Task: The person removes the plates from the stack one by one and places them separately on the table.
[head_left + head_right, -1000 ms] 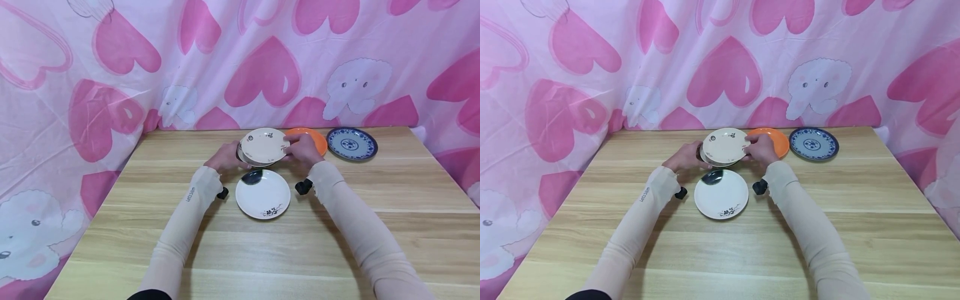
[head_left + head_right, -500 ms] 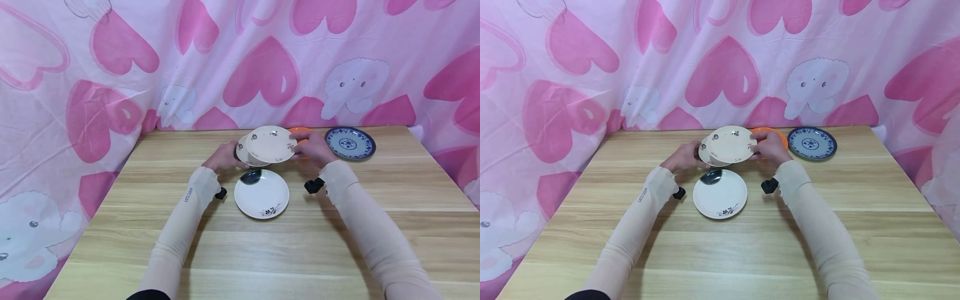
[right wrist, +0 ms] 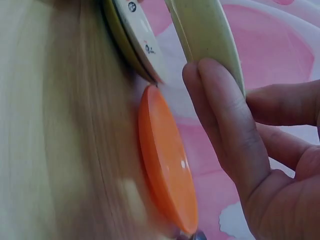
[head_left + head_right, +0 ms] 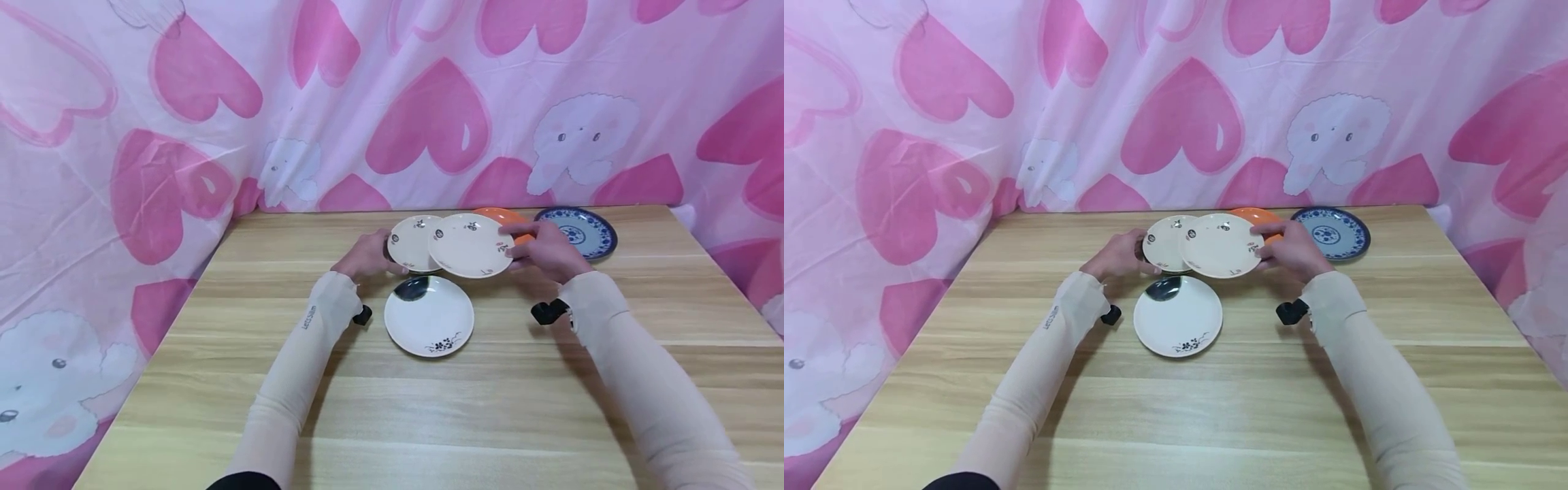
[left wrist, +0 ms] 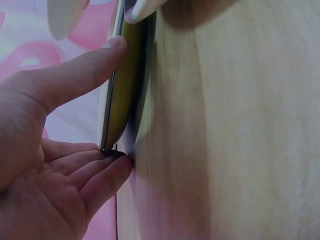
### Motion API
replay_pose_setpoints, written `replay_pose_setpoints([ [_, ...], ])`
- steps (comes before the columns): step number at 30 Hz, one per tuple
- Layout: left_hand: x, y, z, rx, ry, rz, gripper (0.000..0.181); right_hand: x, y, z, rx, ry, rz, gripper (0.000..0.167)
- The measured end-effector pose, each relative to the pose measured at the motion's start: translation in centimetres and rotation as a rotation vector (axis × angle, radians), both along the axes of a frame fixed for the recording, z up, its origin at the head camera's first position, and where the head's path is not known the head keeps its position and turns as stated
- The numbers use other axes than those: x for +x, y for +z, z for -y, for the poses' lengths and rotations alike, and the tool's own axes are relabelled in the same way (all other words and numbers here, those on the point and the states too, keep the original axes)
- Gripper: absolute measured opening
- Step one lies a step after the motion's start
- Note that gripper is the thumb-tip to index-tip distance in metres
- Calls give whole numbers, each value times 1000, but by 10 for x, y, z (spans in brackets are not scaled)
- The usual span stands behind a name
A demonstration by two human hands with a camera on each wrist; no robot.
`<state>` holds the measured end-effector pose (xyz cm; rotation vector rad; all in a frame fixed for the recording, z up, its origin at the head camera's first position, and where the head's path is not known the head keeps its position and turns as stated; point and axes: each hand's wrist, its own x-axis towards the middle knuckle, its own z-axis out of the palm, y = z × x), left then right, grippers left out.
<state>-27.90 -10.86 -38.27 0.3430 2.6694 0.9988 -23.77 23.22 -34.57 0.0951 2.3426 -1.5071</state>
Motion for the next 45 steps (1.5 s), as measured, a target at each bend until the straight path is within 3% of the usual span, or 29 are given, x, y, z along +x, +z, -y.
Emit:
replay_pose_setpoints([
  [6, 1, 2, -2, 4, 11, 6, 91, 6, -1, -13, 0, 20, -3, 56],
  [14, 1, 1, -2, -33, 14, 3, 76, 12, -1, -26, 6, 45, -18, 55],
  [23, -1, 1, -2, -53, -1, -2, 79, 19, 0, -39, 6, 50, -28, 57],
  [30, -2, 2, -1, -54, 31, 27, 74, 22, -2, -47, 1, 68, 1, 60],
  [45, -1, 4, 0, -46, 36, 40, 75, 30, -11, -64, 116, 173, 0, 58],
])
